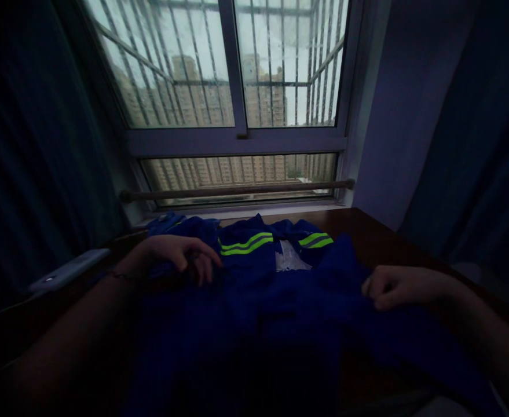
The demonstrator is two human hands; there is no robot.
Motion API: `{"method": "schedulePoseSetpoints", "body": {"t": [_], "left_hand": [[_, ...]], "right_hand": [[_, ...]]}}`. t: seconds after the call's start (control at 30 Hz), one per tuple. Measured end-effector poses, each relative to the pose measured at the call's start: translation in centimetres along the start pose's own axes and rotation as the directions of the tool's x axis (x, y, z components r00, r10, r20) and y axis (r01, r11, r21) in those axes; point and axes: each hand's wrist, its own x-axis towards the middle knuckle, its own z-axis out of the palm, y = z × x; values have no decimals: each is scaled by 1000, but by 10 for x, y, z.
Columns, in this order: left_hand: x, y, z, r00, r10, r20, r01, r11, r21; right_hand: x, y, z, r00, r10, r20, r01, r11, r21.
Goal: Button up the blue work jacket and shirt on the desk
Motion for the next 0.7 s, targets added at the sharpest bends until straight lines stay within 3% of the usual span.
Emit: {"method": "schedulePoseSetpoints", "body": {"t": [0.07, 0.1, 0.17, 0.23, 0.27, 0.33, 0.4, 0.47, 0.5, 0.53, 0.6, 0.67, 0.7], "left_hand": [[8, -7, 0, 995, 26, -94, -26, 1000, -4], [15, -11, -3, 985, 27, -171, -22, 999, 31], [37, -20, -9, 940, 29, -339, 31, 985, 172], [67, -28, -16, 867, 61, -495, 125, 934, 335], [84, -30, -17, 819, 89, -567, 175, 902, 395], [122, -34, -17, 702, 122, -702, 294, 848, 441], [159, -37, -11, 612, 164, -774, 369, 806, 462], [187, -42, -3, 527, 194, -827, 428, 781, 455], [198, -46, 1, 478, 197, -856, 458, 775, 435], [205, -52, 4, 427, 192, -884, 488, 774, 404], [212, -64, 8, 353, 179, -918, 532, 769, 354], [212, -76, 10, 339, 195, -920, 552, 751, 362], [210, -82, 11, 346, 216, -913, 556, 737, 386]], "right_hand": [[0, 0, -3, 960, -104, 260, 65, 986, 155], [2, 0, -5, 939, -165, 302, 96, 968, 232], [15, -2, -9, 960, -213, 180, 162, 952, 261], [36, -5, -10, 991, -131, -43, 135, 985, 111], [50, -6, -8, 982, -70, -177, 69, 998, -8], [79, -5, 0, 912, 20, -410, -138, 956, -258], [106, 0, 11, 814, 134, -565, -433, 789, -437], [125, 1, 25, 727, 261, -635, -634, 609, -476], [131, -2, 32, 719, 300, -627, -660, 579, -479], [134, -8, 39, 746, 313, -589, -636, 598, -488], [134, -28, 52, 865, 247, -437, -460, 738, -493], [132, -50, 60, 980, 137, -142, -184, 894, -409], [133, -58, 62, 992, 90, 83, -61, 951, -303]]}}
